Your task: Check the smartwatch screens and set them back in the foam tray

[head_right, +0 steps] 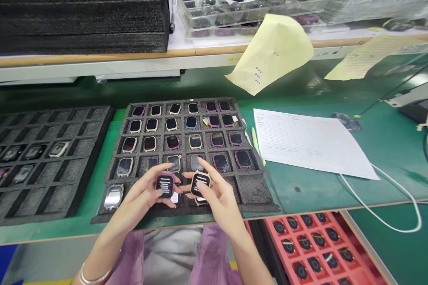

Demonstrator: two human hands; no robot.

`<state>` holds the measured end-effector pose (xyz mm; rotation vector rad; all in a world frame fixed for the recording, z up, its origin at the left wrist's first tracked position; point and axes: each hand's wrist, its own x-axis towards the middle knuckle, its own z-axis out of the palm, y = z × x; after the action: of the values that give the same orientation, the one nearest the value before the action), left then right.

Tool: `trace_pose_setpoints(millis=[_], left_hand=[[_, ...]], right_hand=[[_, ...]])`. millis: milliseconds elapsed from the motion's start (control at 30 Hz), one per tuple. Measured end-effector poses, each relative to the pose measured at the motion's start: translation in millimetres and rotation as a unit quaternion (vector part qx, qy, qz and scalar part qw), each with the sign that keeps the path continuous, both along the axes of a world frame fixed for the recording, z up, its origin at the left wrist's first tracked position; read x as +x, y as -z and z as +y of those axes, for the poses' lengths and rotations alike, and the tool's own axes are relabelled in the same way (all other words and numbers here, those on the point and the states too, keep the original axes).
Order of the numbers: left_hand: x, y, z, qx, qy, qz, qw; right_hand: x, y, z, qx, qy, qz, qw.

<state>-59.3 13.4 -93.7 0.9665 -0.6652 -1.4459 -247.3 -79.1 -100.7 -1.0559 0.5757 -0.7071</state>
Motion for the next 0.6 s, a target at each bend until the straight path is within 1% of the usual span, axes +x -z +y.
trace_pose_setpoints(millis=[67,133,300,467,600], left_hand=[[-0.5,0.5,0.4,-0.01,0.002,-0.002,1.0],[-2.0,0.3,0.7,-0.015,0.004,0.002,1.0],[-9.4,-3.1,-1.0,-0.02,0.022,0.019,0.999],[-17.1,-8.4,-7.4,-0.03,0.03,0.019,0.999],[-21.8,-10.2,-12.8,-0.035,0.039,0.01,0.999]], right_hand=[[-3.1,0.2,-0.6,0.008,-0.013,-0.018,1.0],[-7.6,0.0,-1.5,-0.002,-0.034,-0.025,0.999],[-27.8,-3.7,-6.2,-0.08,-0.076,0.037,0.993],[-62.8,-9.8,-14.4,-0.114,-0.051,0.137,0.983],[-92.6,-12.2,-20.4,-0.147,-0.017,0.214,0.966]])
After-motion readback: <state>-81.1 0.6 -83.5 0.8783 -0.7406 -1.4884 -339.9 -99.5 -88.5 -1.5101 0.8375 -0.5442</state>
